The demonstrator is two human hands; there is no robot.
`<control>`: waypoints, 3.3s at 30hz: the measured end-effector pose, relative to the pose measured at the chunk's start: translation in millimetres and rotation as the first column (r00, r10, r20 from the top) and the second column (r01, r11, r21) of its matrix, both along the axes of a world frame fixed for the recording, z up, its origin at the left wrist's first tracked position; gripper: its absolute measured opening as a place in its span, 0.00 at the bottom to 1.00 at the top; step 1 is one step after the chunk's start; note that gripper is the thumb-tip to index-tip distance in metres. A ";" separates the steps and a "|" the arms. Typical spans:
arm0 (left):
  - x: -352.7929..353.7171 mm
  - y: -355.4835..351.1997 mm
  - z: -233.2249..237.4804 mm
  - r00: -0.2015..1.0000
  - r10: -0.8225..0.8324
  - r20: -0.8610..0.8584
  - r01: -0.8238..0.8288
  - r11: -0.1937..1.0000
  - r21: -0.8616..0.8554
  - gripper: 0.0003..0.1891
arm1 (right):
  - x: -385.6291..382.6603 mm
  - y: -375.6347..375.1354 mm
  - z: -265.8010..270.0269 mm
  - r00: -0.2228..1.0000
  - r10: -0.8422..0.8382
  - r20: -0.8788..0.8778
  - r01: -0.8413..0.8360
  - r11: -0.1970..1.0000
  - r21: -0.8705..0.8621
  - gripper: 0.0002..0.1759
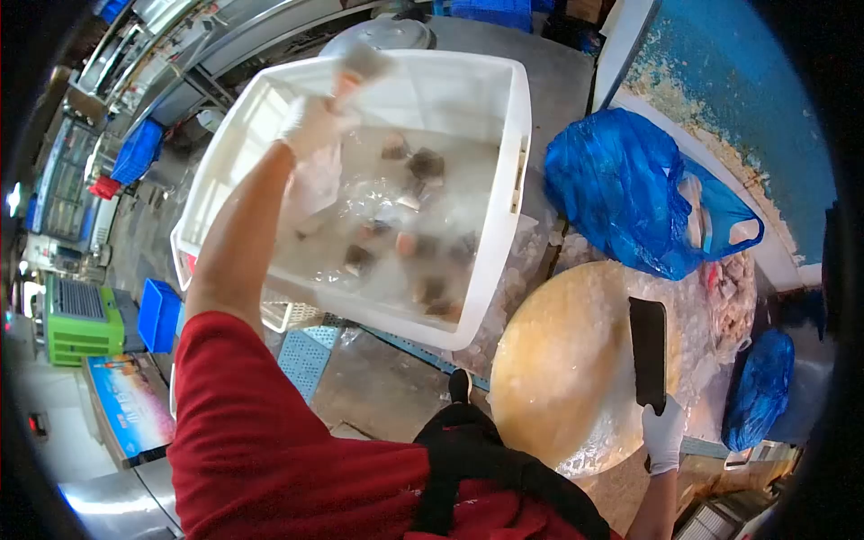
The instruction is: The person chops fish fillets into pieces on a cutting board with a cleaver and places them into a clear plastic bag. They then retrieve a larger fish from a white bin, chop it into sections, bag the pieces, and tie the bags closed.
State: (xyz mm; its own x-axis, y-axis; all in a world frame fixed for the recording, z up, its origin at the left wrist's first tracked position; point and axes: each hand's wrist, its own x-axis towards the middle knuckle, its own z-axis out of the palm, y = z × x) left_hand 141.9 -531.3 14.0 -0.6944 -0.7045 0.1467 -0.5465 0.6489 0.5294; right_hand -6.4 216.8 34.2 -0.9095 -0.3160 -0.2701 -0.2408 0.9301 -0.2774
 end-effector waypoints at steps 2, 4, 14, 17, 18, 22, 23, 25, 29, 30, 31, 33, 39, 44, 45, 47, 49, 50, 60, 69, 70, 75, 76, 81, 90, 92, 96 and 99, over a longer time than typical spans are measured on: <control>10.6 90.7 122.9 0.921 0.381 -0.077 -0.367 0.917 0.158 0.20 | -0.5 1.9 -2.1 1.000 0.011 0.004 -0.010 1.000 -0.009 0.11; 24.6 91.6 144.3 0.805 0.404 -0.435 -0.396 0.911 0.114 0.21 | -3.3 4.6 -6.1 1.000 0.011 0.004 -0.011 1.000 -0.015 0.11; 1.7 235.3 307.7 0.804 -0.127 -0.581 0.162 0.987 0.009 0.25 | -22.6 31.5 -29.1 0.977 -0.014 0.215 0.077 0.954 -0.289 0.16; -30.9 350.2 299.0 0.494 0.295 -0.818 0.517 0.657 0.549 0.26 | -22.9 34.8 -16.7 0.948 0.013 0.317 0.148 0.865 -0.480 0.18; -31.5 357.7 276.3 0.543 0.160 -0.824 0.504 0.723 0.473 0.26 | -27.4 42.4 -38.8 0.962 0.009 0.273 0.129 0.866 -0.484 0.18; -41.2 476.3 163.6 0.590 0.305 -0.747 0.372 0.719 0.587 0.24 | -25.4 57.1 -27.6 0.936 0.008 0.353 0.201 0.808 -0.553 0.19; -33.3 480.6 112.6 0.593 0.338 -0.731 0.450 0.614 0.649 0.24 | -25.4 64.6 -36.0 0.953 0.016 0.301 0.170 0.797 -0.580 0.18; -13.0 491.2 26.4 0.587 0.479 -0.653 0.683 0.140 0.717 0.24 | -21.0 80.3 -32.9 0.962 0.034 0.270 0.136 0.800 -0.585 0.17; 16.4 574.9 -34.7 0.662 0.513 -0.547 0.207 0.576 0.790 0.23 | -17.3 99.8 14.0 0.979 0.181 0.093 -0.117 0.872 -0.475 0.16; 31.7 590.1 -41.8 0.801 0.302 -0.516 0.106 0.777 0.620 0.22 | -17.5 99.9 9.4 0.967 0.249 0.051 -0.207 0.887 -0.412 0.16; 41.7 604.6 -37.9 0.799 0.315 -0.513 0.104 0.767 0.633 0.22 | -16.1 101.9 4.0 0.948 0.318 0.014 -0.294 0.893 -0.342 0.17; 60.3 623.5 -17.5 0.937 0.173 -0.302 0.036 0.815 0.579 0.24 | -14.9 104.9 -5.0 0.938 0.345 0.023 -0.324 0.899 -0.295 0.17; 57.4 614.0 37.1 0.862 0.060 0.503 0.026 0.987 -0.161 0.42 | -20.1 103.1 2.8 0.930 0.367 0.031 -0.348 0.903 -0.251 0.19; 81.2 582.6 -35.9 0.945 -0.183 0.269 0.091 0.942 0.323 0.53 | -39.9 59.6 69.7 0.829 0.388 -0.403 -0.540 0.744 -0.393 0.18; 83.2 582.7 -36.2 0.948 -0.182 0.262 0.092 0.942 0.322 0.53 | -49.4 44.3 94.3 0.761 0.345 -0.549 -0.620 0.635 -0.460 0.18; 87.0 582.2 -37.9 0.953 -0.230 0.199 0.157 0.931 0.329 0.52 | -50.2 18.4 167.2 0.873 0.212 -0.439 -0.466 0.626 -0.625 0.21; 83.8 585.7 -22.3 0.941 -0.231 0.246 0.135 0.925 0.354 0.50 | -44.4 -3.9 225.1 0.680 0.034 -0.732 -0.701 0.320 -0.637 0.16; 82.0 587.9 -14.1 0.926 -0.234 0.294 0.111 0.917 0.382 0.49 | -48.7 -7.5 239.3 0.710 0.058 -0.702 -0.680 0.313 -0.663 0.14; 91.4 600.6 -20.2 0.946 -0.220 0.238 0.098 0.895 0.436 0.48 | -39.5 0.6 7.7 0.836 0.541 0.086 -0.544 0.839 0.009 0.17; 67.5 595.2 -16.1 0.941 -0.202 0.271 0.107 0.938 0.329 0.50 | -69.3 -2.8 105.2 0.826 0.483 -0.291 -0.556 0.782 -0.281 0.21; 63.4 595.1 -21.6 0.939 -0.190 0.287 0.096 0.946 0.311 0.50 | -73.0 -7.3 139.8 0.801 0.435 -0.411 -0.590 0.689 -0.421 0.18; 62.5 600.1 -24.8 0.943 -0.159 0.291 0.072 0.955 0.288 0.51 | -39.8 -23.0 304.2 0.614 0.033 -0.788 -0.783 0.152 -0.603 0.12; 62.7 601.6 -22.7 0.935 -0.156 0.318 0.060 0.955 0.290 0.51 | -36.6 -27.1 300.3 0.655 0.017 -0.756 -0.752 0.116 -0.649 0.13; 55.6 598.4 -28.4 0.929 -0.159 0.333 0.046 0.946 0.322 0.51 | -40.3 -9.5 13.0 0.748 0.529 -0.400 -0.643 0.727 -0.242 0.17; 60.2 596.4 -27.8 0.936 -0.158 0.316 0.090 0.972 0.218 0.52 | -74.6 -35.9 92.4 0.771 0.567 -0.291 -0.635 0.717 -0.288 0.21; 56.0 594.2 -37.4 0.945 -0.157 0.287 0.104 0.976 0.191 0.51 | -50.8 -42.8 193.7 0.835 0.451 -0.314 -0.543 0.769 -0.338 0.22; 52.9 597.7 -43.7 0.961 -0.126 0.245 0.078 0.977 0.196 0.49 | -27.5 -43.9 315.1 0.634 0.126 -0.763 -0.770 0.198 -0.606 0.17; 51.1 597.8 -38.4 0.957 -0.126 0.261 0.066 0.971 0.228 0.49 | -16.3 -47.7 279.4 0.729 0.091 -0.679 -0.684 0.147 -0.715 0.17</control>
